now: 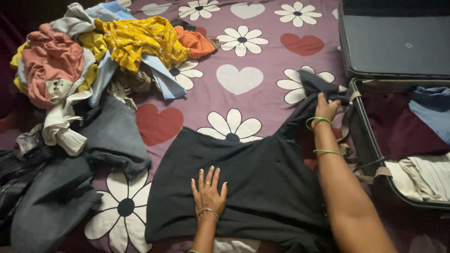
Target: The person folds a black shirt on a bed and places it into an open suitcase.
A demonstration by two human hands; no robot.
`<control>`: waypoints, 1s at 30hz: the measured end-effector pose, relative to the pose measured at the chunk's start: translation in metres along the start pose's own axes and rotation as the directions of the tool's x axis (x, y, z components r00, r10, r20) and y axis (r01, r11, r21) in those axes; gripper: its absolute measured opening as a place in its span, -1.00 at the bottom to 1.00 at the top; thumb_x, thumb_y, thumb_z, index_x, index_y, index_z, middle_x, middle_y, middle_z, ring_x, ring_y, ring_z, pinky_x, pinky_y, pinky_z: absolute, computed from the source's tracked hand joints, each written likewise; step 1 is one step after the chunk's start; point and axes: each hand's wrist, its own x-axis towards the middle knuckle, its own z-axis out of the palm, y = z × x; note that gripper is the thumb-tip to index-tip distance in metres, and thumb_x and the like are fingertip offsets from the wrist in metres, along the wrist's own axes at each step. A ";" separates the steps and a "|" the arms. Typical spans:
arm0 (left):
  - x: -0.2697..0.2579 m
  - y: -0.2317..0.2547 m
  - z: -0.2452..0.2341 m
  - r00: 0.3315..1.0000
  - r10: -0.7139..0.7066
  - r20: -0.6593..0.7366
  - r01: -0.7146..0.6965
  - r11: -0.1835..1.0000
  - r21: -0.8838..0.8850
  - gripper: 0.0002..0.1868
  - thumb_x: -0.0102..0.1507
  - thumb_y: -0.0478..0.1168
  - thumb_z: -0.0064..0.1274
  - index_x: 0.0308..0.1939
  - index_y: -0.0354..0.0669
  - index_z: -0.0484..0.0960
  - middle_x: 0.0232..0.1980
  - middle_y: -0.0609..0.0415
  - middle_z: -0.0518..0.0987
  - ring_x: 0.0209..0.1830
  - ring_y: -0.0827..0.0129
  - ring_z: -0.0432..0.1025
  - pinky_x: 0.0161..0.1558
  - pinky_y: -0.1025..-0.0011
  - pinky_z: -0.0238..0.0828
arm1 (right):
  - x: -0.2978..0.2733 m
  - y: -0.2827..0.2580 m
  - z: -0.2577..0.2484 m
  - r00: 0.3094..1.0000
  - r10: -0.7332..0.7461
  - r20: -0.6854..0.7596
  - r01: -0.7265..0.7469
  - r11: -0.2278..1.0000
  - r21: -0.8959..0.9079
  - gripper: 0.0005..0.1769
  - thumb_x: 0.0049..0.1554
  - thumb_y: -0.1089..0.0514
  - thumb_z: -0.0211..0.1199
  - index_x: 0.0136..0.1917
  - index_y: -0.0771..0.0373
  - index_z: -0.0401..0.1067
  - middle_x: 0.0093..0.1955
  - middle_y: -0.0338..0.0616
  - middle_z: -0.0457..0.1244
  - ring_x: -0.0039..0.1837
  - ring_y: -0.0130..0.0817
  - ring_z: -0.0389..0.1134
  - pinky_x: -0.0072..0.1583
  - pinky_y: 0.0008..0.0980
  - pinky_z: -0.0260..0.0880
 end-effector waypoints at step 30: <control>-0.001 0.001 0.004 1.000 -0.002 0.000 0.002 0.993 0.115 -0.37 0.32 0.18 -0.20 0.46 0.24 0.31 0.57 0.33 0.20 0.59 0.22 0.00 0.50 -0.07 -0.18 | -0.108 0.039 -0.146 0.906 -0.272 0.324 0.367 0.886 -0.283 -0.81 0.19 0.28 0.19 0.07 0.31 0.51 -0.12 -0.09 0.42 -0.16 -0.24 0.50 -0.07 -0.32 0.46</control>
